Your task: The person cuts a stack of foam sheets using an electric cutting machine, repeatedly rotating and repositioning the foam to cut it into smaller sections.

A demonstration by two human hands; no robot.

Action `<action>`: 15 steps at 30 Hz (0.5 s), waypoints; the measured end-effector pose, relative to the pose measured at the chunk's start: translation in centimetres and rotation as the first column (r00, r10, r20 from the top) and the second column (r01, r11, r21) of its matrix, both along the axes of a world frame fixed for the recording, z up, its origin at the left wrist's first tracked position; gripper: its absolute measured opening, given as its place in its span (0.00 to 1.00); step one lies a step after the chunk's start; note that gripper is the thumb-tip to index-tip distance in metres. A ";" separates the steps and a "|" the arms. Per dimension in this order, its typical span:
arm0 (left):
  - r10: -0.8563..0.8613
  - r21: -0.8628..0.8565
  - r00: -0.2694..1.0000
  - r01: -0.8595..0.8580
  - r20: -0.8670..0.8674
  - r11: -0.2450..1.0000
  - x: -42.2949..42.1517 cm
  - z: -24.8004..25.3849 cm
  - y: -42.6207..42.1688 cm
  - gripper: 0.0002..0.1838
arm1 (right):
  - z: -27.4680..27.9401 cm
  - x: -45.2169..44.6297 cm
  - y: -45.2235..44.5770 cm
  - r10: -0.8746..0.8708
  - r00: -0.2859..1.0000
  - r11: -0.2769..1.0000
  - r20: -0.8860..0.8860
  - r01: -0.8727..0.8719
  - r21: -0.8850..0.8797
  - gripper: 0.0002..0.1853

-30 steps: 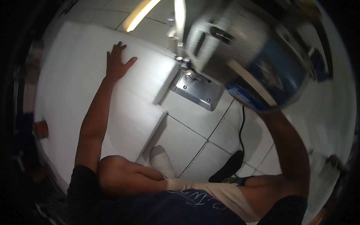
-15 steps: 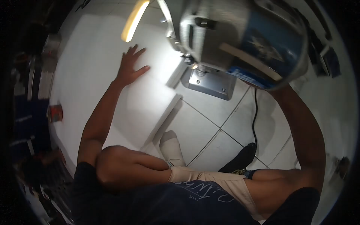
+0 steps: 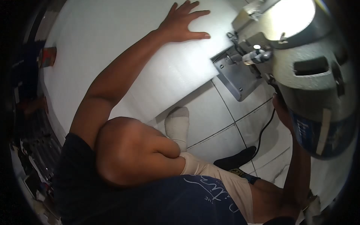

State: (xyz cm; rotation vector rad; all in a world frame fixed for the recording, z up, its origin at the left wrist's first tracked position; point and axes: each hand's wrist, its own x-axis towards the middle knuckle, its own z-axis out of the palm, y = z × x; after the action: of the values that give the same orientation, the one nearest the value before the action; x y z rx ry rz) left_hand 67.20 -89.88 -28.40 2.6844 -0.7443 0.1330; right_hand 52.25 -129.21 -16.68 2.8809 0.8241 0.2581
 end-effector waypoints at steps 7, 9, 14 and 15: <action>-0.045 -0.070 0.980 0.032 -0.194 0.997 0.2 1.9 0.2 0.51 | 1.3 -0.2 2.3 -0.372 0.805 0.898 -0.462 0.438 0.041 0.23; -0.036 -0.075 0.982 0.023 -0.187 0.997 0.2 1.7 0.3 0.51 | 0.7 -0.3 2.4 -0.381 0.695 0.813 -0.610 0.566 0.138 0.22; -0.042 -0.076 0.984 0.029 -0.176 0.997 0.3 1.4 0.2 0.52 | 0.2 -1.2 5.9 -0.459 0.574 0.570 -0.678 0.776 0.270 0.24; -0.045 -0.078 0.984 0.032 -0.175 0.996 0.2 1.4 0.2 0.52 | 0.0 -1.3 5.4 -0.466 0.573 0.568 -0.674 0.778 0.268 0.24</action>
State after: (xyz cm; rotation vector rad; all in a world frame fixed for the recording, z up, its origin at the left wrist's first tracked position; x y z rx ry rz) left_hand 67.38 -89.68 -27.05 2.5681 -0.7206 -0.0849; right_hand 50.94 -123.79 -16.69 3.5882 -0.4890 -0.5336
